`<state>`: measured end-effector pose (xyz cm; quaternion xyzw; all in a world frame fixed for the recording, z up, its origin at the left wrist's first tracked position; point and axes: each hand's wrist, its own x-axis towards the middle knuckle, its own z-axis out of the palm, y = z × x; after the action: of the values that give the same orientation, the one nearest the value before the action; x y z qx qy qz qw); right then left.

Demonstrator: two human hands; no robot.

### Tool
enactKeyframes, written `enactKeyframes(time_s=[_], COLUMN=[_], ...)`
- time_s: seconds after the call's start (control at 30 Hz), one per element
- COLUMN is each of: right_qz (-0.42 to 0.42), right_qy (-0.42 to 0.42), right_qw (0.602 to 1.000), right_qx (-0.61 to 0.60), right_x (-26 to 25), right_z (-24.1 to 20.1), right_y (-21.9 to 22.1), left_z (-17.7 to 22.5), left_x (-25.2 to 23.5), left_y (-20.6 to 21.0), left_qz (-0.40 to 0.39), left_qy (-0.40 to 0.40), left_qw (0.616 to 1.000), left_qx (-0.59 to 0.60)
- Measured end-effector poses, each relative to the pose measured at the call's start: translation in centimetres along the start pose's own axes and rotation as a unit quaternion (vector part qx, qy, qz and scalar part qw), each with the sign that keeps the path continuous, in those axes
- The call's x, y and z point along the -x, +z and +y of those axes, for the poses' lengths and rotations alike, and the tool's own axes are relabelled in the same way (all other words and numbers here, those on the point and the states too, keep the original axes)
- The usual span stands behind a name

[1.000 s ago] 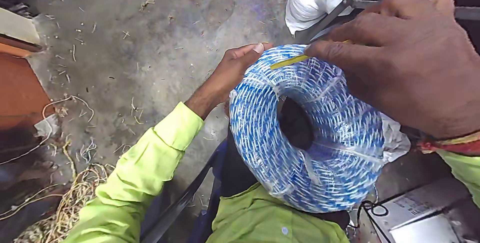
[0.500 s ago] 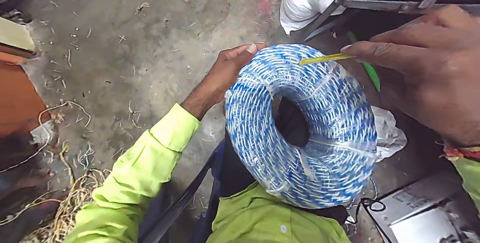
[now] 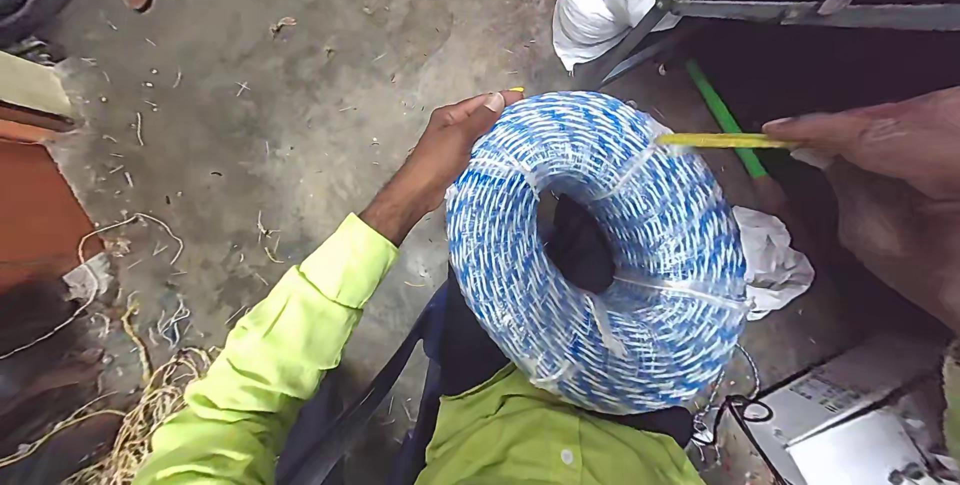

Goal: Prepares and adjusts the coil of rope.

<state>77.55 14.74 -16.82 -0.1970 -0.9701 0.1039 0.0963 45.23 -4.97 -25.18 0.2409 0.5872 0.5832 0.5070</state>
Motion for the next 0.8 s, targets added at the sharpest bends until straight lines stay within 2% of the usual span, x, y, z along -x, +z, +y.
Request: enactKeyframes(time_s=[0.07,0.13,0.23,0.4,0.63,0.8], right_qz=[0.028,0.046,0.038,-0.002,-0.016,-0.034], right_qy=[-0.021,-0.082,-0.17,-0.262,-0.228,-0.136], right_qw=[0.999,0.995,0.984,0.965,0.973,0.988], right_qx=[-0.009,-0.017,-0.027,-0.019,0.038,0.062], right_x=[-1.1,-3.5,-6.8,-9.6,-8.6,-5.6], right_z=[-1.0,-3.8,-7.8,-9.5,-6.5,-3.5], right_y=[0.2,0.2,0.7,2.4,1.0,-0.5], left_z=[-0.1,-0.1,-0.1,0.1,-0.3,-0.4], left_x=[0.0,-0.1,-0.1,0.1,0.0,-0.2], left_y=[0.1,0.2,0.3,0.2,0.0,0.1], left_qz=[0.0,0.0,0.003,0.012,-0.003,0.003], left_qy=[0.002,0.003,0.002,-0.001,0.011,0.015], left_qw=[1.0,1.0,1.0,1.0,1.0,1.0], left_qx=[0.001,0.009,0.015,0.011,0.014,-0.003])
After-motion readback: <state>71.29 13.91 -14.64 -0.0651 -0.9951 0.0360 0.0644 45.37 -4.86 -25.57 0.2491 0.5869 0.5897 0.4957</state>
